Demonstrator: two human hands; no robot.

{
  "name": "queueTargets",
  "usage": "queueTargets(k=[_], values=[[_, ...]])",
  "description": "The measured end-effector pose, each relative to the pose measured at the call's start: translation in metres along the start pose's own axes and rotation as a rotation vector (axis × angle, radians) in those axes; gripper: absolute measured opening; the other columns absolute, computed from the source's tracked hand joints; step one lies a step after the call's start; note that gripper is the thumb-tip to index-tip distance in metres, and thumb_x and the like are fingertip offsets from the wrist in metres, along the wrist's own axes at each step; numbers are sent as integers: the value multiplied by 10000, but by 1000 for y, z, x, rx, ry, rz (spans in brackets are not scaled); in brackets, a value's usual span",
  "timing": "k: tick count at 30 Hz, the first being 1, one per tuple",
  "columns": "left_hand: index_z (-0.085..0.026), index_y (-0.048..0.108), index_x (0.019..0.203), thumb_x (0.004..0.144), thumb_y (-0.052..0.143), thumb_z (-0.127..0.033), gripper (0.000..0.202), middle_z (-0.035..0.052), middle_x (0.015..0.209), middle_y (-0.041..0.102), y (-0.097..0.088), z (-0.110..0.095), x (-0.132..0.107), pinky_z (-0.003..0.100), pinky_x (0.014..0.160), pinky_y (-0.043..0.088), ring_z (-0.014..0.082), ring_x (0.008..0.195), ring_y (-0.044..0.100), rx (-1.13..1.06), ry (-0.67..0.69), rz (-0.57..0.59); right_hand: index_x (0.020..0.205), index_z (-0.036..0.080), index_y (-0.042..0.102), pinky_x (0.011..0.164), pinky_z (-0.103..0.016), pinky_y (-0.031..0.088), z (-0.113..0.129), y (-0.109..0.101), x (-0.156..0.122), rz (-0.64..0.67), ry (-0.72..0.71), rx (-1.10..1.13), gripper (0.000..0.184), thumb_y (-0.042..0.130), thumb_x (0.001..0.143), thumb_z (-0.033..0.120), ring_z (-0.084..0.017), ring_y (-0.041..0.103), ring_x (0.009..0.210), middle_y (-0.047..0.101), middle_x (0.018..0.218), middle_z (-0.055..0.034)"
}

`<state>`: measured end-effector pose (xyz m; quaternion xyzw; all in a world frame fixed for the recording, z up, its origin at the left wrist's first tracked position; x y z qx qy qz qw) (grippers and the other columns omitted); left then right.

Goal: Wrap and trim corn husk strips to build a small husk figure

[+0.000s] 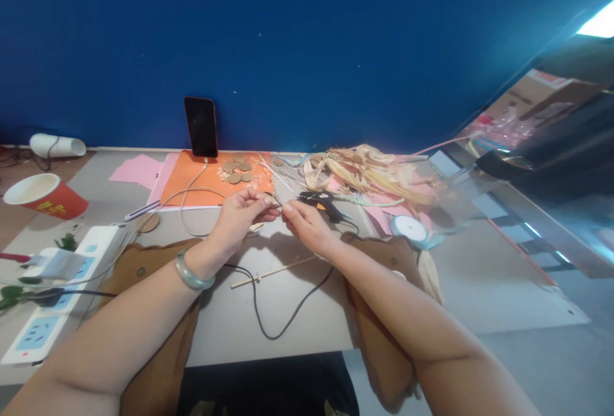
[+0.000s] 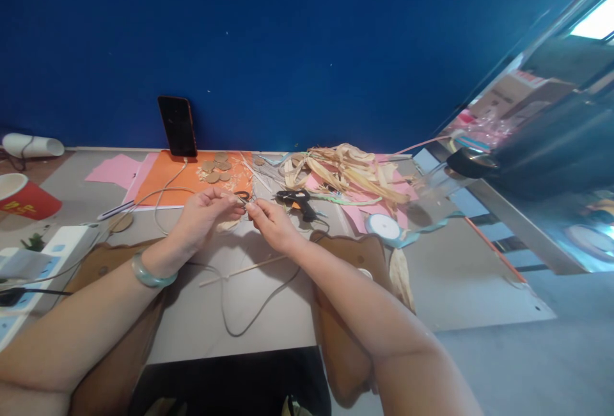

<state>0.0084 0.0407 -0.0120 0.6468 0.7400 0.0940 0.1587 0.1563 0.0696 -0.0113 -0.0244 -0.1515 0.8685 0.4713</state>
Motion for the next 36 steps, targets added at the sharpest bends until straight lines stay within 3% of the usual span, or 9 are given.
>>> queueTargets(k=[26,33,36], values=[[-128,584,772,662,795,-282,283,37,682,713,0,-3,0,261,653,574,156,643,705,5,9,-2,634,178,467,474,-222,289,0,-2,1,-13,-10,-11,501,427,887,609,-78,370,485,425,528,38],[-139,620,764,674,772,-302,240,5,667,676,-1,-2,-1,242,622,541,119,598,660,48,5,17,689,194,464,419,-220,204,-6,-4,3,-82,52,218,480,449,860,642,-64,253,414,300,468,85],[-141,640,752,674,756,-294,207,-2,706,666,3,-2,-3,232,633,522,96,596,630,105,-12,59,711,190,480,433,-219,210,-2,-6,3,-91,33,246,457,523,821,632,-61,255,434,326,504,81]])
Point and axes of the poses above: each hand's wrist, its own x-axis towards the middle knuckle, its own y-axis out of the palm, z = x × y, the point moved 4 cm from there along x, towards the middle knuckle
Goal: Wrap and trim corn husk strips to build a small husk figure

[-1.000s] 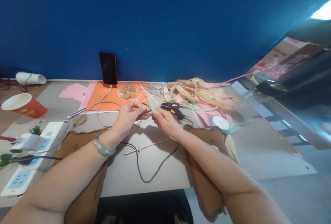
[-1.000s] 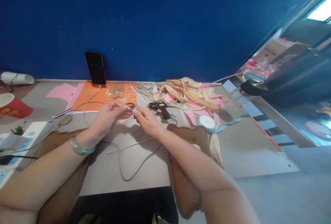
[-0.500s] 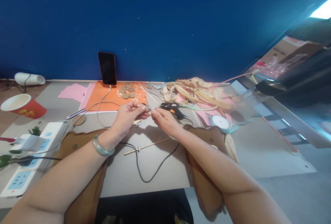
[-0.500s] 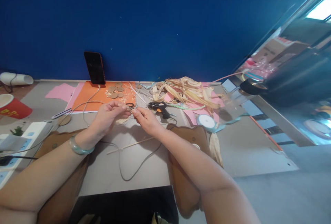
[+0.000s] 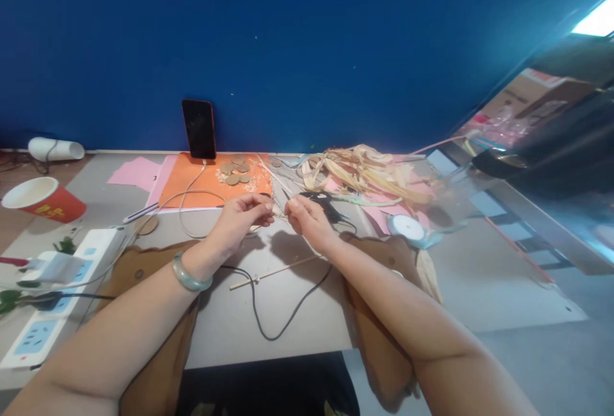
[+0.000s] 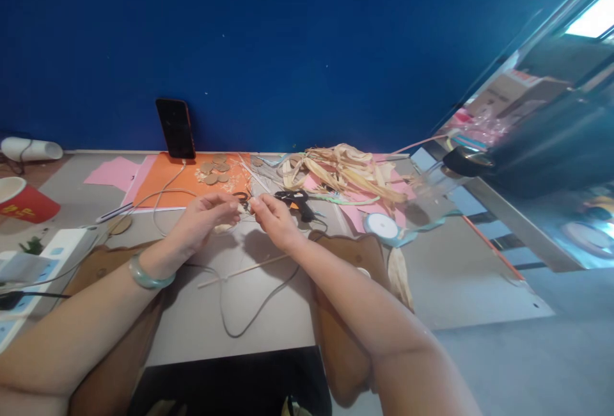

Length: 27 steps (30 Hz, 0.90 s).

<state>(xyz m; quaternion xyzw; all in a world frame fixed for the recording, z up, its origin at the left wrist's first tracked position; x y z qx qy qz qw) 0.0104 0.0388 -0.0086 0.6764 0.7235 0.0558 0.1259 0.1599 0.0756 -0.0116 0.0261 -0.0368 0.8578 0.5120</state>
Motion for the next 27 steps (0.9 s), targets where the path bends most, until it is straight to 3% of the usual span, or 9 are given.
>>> queueTargets(k=[4,9,16,20,24,27], values=[[-144,604,692,695,708,-268,162,6,684,656,8,3,-1,224,647,498,96,620,614,136,-6,111,792,167,553,489,-218,257,8,-1,-3,-34,-45,-124,405,716,703,527,-65,303,505,379,566,71],[-158,568,695,641,672,-185,120,-3,602,642,11,14,0,225,590,459,113,582,596,262,-28,206,828,164,588,495,-223,245,10,2,-7,-16,-46,-190,355,704,728,484,-68,270,498,306,530,90],[-155,579,637,632,643,-175,67,-18,598,603,9,7,0,210,556,420,100,557,551,401,91,175,712,156,583,517,-223,285,12,3,-5,-15,-62,-267,261,670,747,400,-76,331,534,401,555,55],[-163,575,664,654,617,-157,44,-3,586,625,8,7,1,211,557,449,115,562,592,328,41,201,736,159,568,522,-218,301,9,1,-4,-38,-66,-234,220,656,734,360,-74,338,535,401,562,60],[-161,613,682,665,617,-164,17,-8,552,618,6,9,1,206,529,437,110,520,573,397,48,220,840,161,576,503,-211,275,8,1,-5,-35,-56,-197,272,680,719,382,-66,292,508,341,546,86],[-157,630,664,674,632,-177,22,-6,577,626,7,8,1,201,528,427,103,526,560,461,72,219,764,160,568,500,-214,263,8,1,-5,-2,-52,-230,240,671,735,375,-67,297,509,363,541,76]])
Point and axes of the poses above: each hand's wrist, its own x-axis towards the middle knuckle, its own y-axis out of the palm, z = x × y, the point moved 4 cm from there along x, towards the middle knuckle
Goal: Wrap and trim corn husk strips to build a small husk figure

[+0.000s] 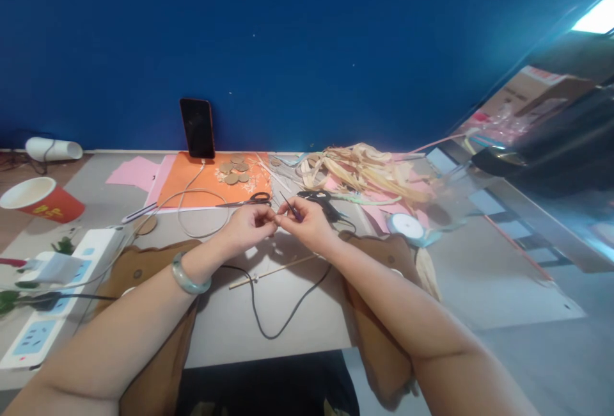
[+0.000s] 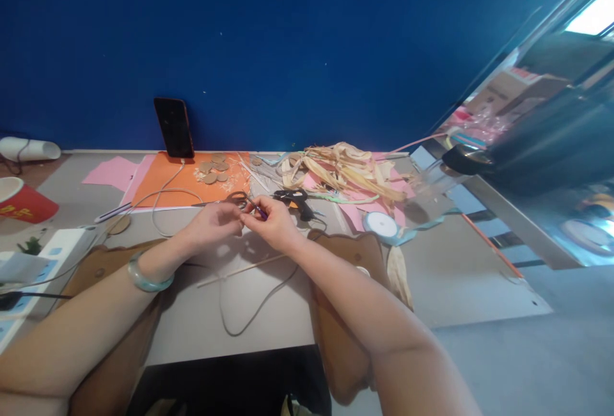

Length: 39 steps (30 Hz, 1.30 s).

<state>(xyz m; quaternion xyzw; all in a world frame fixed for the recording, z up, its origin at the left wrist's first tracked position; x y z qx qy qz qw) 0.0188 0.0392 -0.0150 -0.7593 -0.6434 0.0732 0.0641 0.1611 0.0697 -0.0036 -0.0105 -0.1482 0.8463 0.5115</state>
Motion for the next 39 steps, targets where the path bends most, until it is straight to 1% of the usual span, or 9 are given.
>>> queueTargets(k=[3,7,13,17,20,22,26,32,39], values=[[-153,638,671,695,667,-228,85,4,583,636,-3,-4,0,202,528,428,108,536,571,-16,-24,-53,717,156,566,512,-218,278,1,-1,1,-8,-7,-22,232,659,742,367,-73,326,528,411,559,57],[-155,629,685,692,726,-312,185,0,574,621,-8,-9,-2,196,510,420,104,533,567,-173,-54,-134,711,148,583,521,-222,296,1,-2,2,-35,13,-52,268,658,744,403,-82,353,550,460,585,34],[-147,630,694,677,770,-353,250,-4,615,624,-7,-9,-4,207,599,468,96,583,594,-348,-77,-141,702,153,559,542,-227,313,3,-2,2,-39,-15,-39,293,640,772,425,-83,359,565,474,612,25],[-140,635,687,646,796,-324,248,14,631,657,-8,-8,-3,241,658,506,123,629,640,-448,-87,-179,724,178,497,508,-223,285,-1,-3,2,-80,-4,61,387,622,775,542,-79,328,539,407,587,49],[-137,628,676,630,806,-307,251,20,642,671,-12,-7,-1,249,676,521,134,652,662,-512,-82,-215,741,193,474,455,-224,229,-7,1,2,-22,31,175,457,491,828,642,-75,275,478,330,543,69],[-135,627,682,639,802,-306,249,18,652,674,-14,-6,-1,250,687,529,132,658,668,-529,-67,-236,749,192,487,441,-224,215,-10,4,1,33,44,184,472,436,856,649,-75,265,458,311,528,73],[-136,627,708,668,787,-315,244,17,653,680,-16,-5,-1,248,685,535,128,649,672,-513,-23,-268,766,187,510,442,-223,233,-10,8,0,84,44,114,453,431,876,619,-81,289,461,325,521,70],[-137,617,709,655,797,-353,286,27,655,690,-15,-5,-1,269,699,544,144,654,682,-492,-12,-283,760,179,517,471,-225,277,-6,7,-2,76,41,31,458,436,877,615,-85,347,500,413,563,44],[-134,616,700,683,778,-330,255,32,648,700,-13,0,0,267,694,548,139,635,681,-507,-17,-251,741,179,516,493,-229,291,-3,7,-2,85,22,-4,467,431,882,616,-87,362,512,422,563,42]])
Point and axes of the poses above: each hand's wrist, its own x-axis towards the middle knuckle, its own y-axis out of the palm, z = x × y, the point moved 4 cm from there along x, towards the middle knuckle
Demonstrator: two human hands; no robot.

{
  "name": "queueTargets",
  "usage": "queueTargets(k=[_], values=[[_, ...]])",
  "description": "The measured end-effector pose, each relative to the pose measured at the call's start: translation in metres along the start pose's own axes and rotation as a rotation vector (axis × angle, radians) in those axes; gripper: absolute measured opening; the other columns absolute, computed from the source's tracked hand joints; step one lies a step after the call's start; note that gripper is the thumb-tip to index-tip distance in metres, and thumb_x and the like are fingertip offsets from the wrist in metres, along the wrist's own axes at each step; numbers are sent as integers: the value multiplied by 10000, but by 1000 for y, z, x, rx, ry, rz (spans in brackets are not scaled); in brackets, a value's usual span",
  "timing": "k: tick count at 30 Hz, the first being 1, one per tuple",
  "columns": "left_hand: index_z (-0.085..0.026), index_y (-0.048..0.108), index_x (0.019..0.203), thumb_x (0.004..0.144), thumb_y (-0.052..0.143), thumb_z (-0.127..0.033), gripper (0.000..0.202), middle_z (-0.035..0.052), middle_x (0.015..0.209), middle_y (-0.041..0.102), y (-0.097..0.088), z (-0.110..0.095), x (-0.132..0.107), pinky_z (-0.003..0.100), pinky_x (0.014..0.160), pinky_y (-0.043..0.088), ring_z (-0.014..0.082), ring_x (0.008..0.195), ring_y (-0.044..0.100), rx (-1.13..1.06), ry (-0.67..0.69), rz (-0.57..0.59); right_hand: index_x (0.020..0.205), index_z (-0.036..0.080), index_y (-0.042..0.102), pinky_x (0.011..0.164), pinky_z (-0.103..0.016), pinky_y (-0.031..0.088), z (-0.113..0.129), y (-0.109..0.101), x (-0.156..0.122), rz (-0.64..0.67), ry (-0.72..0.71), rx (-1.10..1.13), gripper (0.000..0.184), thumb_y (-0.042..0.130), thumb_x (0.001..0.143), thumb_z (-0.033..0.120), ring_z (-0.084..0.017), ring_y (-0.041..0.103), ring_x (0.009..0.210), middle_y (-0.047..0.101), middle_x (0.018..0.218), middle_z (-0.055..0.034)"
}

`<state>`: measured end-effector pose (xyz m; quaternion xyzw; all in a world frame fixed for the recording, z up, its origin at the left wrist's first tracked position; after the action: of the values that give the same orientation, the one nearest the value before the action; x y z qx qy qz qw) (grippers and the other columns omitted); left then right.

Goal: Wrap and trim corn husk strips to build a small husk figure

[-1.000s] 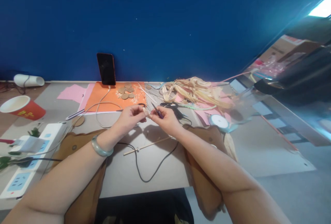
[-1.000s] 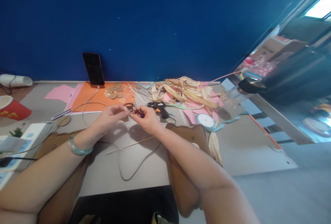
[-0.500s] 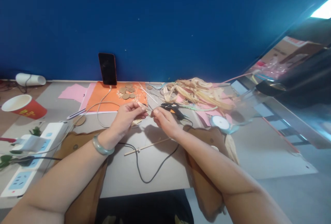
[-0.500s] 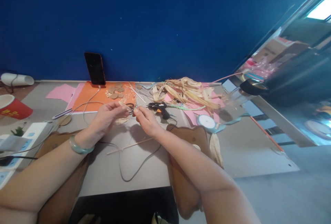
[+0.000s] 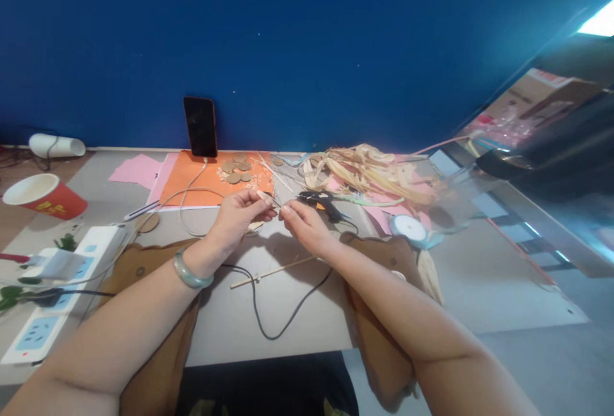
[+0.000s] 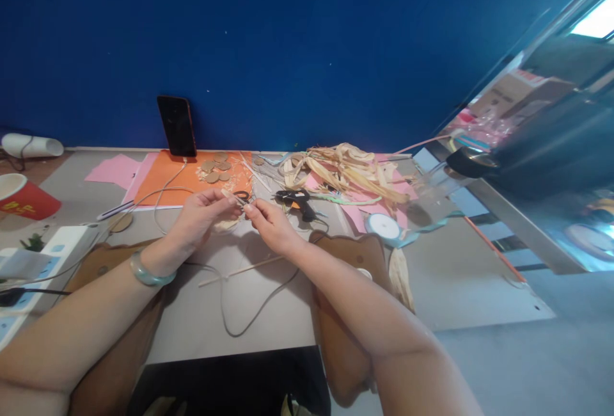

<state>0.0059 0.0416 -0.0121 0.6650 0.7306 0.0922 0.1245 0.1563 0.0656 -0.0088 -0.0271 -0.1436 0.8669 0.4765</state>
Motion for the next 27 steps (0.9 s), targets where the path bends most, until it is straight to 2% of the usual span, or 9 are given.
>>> queueTargets(k=[12,27], values=[[-127,620,699,674,788,-310,249,23,645,691,2,1,-1,258,691,553,130,624,679,-47,-47,6,712,179,500,512,-236,304,3,0,0,12,-28,-26,457,424,897,589,-87,374,516,431,567,40],[-121,641,713,696,766,-282,204,39,679,710,3,-2,-3,246,695,545,131,656,685,-63,-79,14,707,179,496,445,-209,263,-3,-1,2,-15,0,79,450,470,874,596,-68,330,458,393,516,58]])
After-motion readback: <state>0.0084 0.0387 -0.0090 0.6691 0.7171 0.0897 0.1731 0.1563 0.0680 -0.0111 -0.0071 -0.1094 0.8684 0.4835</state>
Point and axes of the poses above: each hand's wrist, its own x-axis towards the middle knuckle, its own y-axis out of the palm, z = x × y, the point moved 4 cm from there along x, towards the middle knuckle
